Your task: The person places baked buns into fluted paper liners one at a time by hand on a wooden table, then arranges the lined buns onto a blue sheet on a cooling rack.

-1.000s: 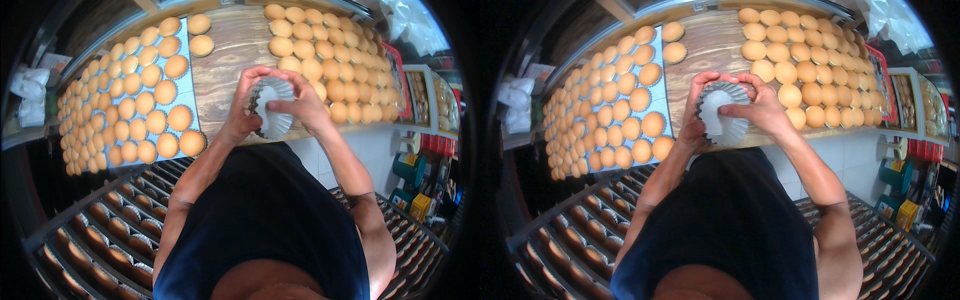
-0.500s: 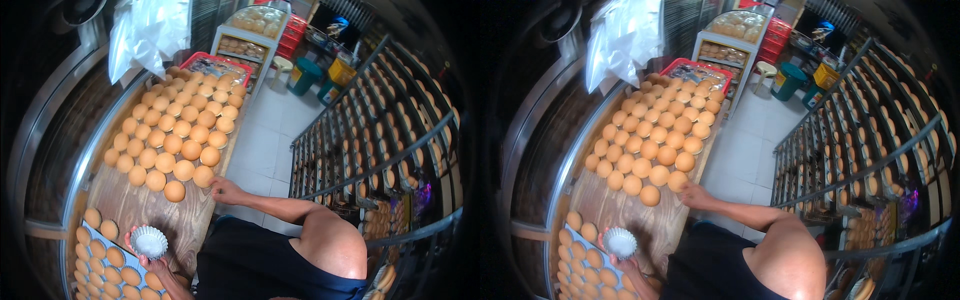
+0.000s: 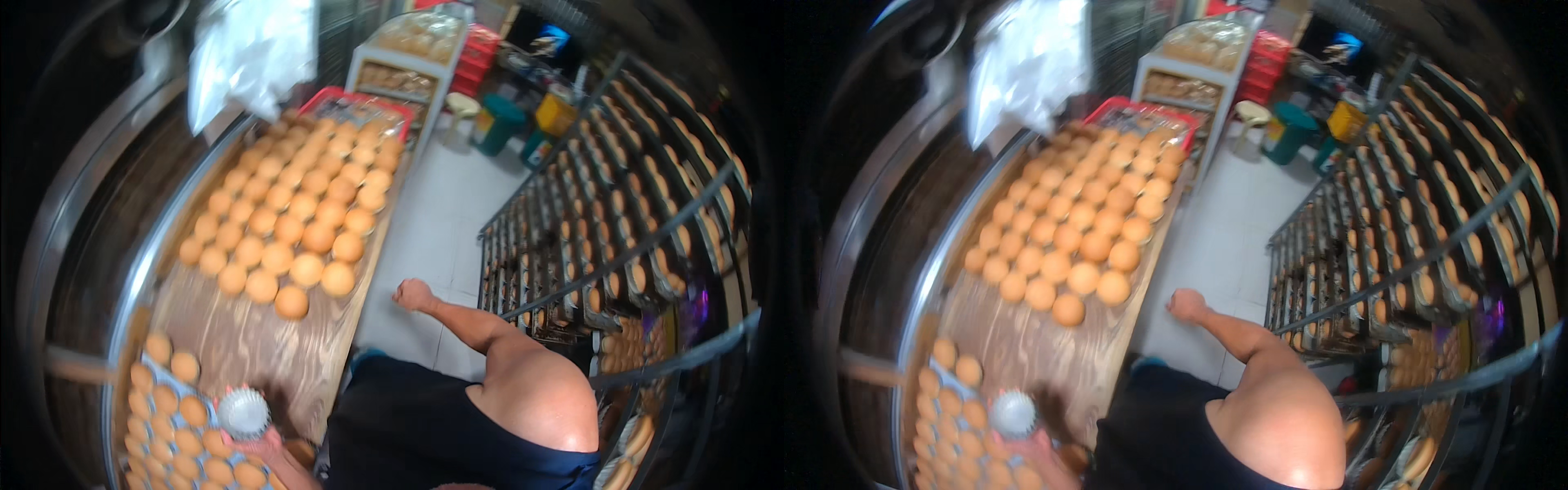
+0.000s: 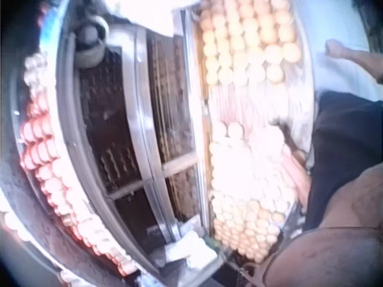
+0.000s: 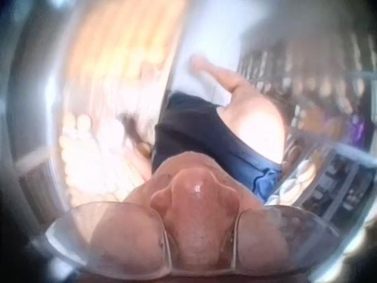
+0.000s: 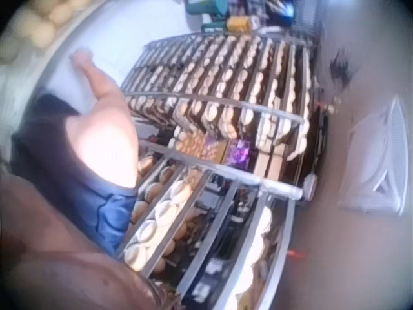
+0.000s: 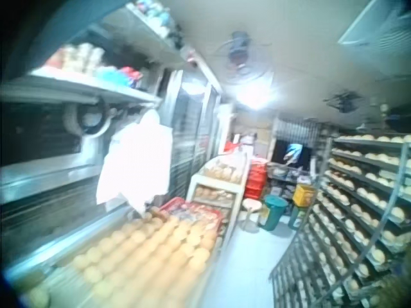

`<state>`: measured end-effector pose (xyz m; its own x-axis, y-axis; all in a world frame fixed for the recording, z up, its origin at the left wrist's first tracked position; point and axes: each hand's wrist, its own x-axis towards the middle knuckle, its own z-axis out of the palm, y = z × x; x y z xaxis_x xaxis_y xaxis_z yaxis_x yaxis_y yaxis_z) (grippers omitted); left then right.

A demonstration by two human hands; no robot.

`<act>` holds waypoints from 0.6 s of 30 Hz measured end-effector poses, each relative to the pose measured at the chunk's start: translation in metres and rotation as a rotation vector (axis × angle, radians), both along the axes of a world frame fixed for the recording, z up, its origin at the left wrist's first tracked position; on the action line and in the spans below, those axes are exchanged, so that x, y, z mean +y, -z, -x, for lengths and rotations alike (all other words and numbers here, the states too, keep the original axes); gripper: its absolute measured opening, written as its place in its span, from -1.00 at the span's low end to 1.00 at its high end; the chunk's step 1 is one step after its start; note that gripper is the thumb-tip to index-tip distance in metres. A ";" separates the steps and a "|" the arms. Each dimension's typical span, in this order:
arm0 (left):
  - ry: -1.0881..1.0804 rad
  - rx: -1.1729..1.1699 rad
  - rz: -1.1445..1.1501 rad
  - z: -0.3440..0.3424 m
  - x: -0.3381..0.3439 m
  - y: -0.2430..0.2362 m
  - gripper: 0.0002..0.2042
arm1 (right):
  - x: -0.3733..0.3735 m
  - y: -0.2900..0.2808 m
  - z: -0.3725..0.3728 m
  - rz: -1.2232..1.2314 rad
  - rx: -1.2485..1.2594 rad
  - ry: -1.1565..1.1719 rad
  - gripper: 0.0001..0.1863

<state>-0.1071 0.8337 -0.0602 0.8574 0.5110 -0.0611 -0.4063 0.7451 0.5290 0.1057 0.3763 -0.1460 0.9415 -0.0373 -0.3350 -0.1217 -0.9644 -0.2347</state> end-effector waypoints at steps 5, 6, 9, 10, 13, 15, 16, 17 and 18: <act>-0.160 0.079 0.077 0.032 -0.005 0.012 -0.29 | 0.026 0.060 0.016 -0.583 0.436 0.431 -0.45; -0.196 0.129 0.075 0.034 -0.009 0.009 -0.33 | 0.025 0.071 0.018 -0.747 0.447 0.667 -0.38; -0.337 0.238 0.067 0.050 0.008 0.011 -0.36 | 0.076 0.081 0.014 -1.034 0.524 0.847 -0.31; -0.361 0.161 0.083 0.059 0.013 0.010 -0.38 | 0.093 0.071 0.018 -1.228 0.559 0.867 -0.30; -0.469 0.080 0.145 0.076 0.007 0.007 -0.40 | 0.086 0.051 0.016 -1.182 0.749 0.741 -0.39; -0.557 0.121 0.183 0.075 0.003 0.003 -0.40 | 0.095 0.024 0.010 -0.794 0.910 0.422 -0.47; -0.546 0.121 0.074 0.079 0.003 0.000 -0.39 | 0.122 -0.037 0.017 -0.580 0.984 0.297 -0.52; -0.522 0.117 -0.020 0.080 -0.002 -0.001 -0.38 | 0.140 -0.065 0.011 -0.600 0.954 0.116 -0.64; -0.538 0.135 0.000 0.077 -0.005 0.002 -0.38 | 0.156 -0.064 -0.003 -0.647 0.906 -0.107 -0.74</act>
